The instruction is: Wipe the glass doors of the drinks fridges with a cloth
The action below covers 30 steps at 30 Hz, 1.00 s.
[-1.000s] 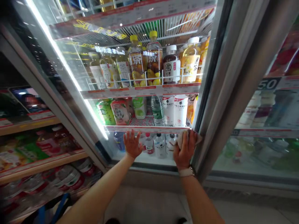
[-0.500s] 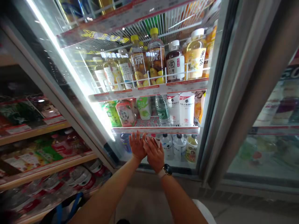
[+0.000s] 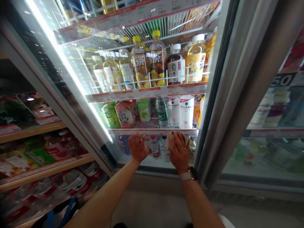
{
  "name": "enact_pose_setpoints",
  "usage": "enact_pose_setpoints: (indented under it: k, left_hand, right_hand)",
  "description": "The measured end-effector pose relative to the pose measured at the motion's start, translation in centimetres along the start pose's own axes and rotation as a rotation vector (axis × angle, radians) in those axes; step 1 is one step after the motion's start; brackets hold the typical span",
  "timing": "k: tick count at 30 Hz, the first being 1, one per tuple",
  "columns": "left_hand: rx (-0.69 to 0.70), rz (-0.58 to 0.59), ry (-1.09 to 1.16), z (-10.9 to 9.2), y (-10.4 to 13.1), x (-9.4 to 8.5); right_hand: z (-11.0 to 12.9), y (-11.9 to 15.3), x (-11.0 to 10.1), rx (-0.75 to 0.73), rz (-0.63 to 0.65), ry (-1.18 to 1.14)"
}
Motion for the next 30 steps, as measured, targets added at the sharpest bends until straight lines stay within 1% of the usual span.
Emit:
enact_pose_setpoints:
  k: [3,5,7,9,12,15,17,19,20,22,24,26,28,30]
  left_hand:
    - [-0.001,0.006,-0.007,0.2,0.5,0.3]
    - [-0.012,0.028,0.000,0.4,0.8,0.6]
    - [-0.023,0.054,0.021,0.5,1.1,0.9]
    - [-0.030,0.072,0.042,0.4,1.0,0.8]
    - [-0.036,0.126,0.058,0.0,0.5,0.1]
    - [-0.023,0.201,0.091,0.2,-0.4,-1.2]
    - [0.006,0.198,0.110,0.9,-1.2,-2.3]
    - [0.017,0.169,0.090,2.3,-2.0,-3.0]
    - [0.018,0.159,0.069,3.0,-2.3,-3.0]
    - [0.030,0.155,0.032,4.2,-2.4,-2.4]
    - [0.047,0.143,0.005,4.7,-2.1,-1.4]
    - [0.043,0.106,-0.036,5.0,-1.6,-0.7]
    - [0.028,0.082,-0.081,5.1,-1.1,-0.3]
    - [0.034,0.068,-0.094,4.9,-0.9,-0.2]
  right_hand:
    - [-2.8,-1.0,-2.1,0.033,-0.090,0.042]
    - [-4.3,-1.6,-3.3,0.115,-0.175,0.052]
    - [-5.2,-1.9,-3.7,0.216,-0.237,0.048]
    - [-5.0,-2.1,-3.5,0.266,-0.272,0.045]
    - [-3.6,-2.4,-2.5,0.258,-0.291,0.055]
    - [-2.1,-2.4,-1.5,0.265,-0.291,0.057]
    - [-0.8,-2.4,-0.6,0.250,-0.265,0.032]
    - [1.1,-2.2,0.7,0.212,-0.196,-0.001]
    - [2.1,-1.9,1.5,0.189,-0.154,-0.017]
    - [4.4,-1.1,3.1,0.140,-0.060,-0.049]
    - [6.5,0.0,4.5,0.081,0.017,-0.081]
    - [8.4,1.0,5.6,0.012,0.077,-0.110]
    - [9.6,1.7,6.2,-0.041,0.119,-0.121]
    - [10.1,2.0,6.5,-0.065,0.143,-0.113]
Point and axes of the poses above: each hand's wrist, its own y-axis away from the middle knuckle, its own x-axis out of the palm, z = x × y, the point moved 9 cm from there along -y, towards the middle knuckle, and after that the axes turned 4 degrees about -z, right-handed, at the moved point
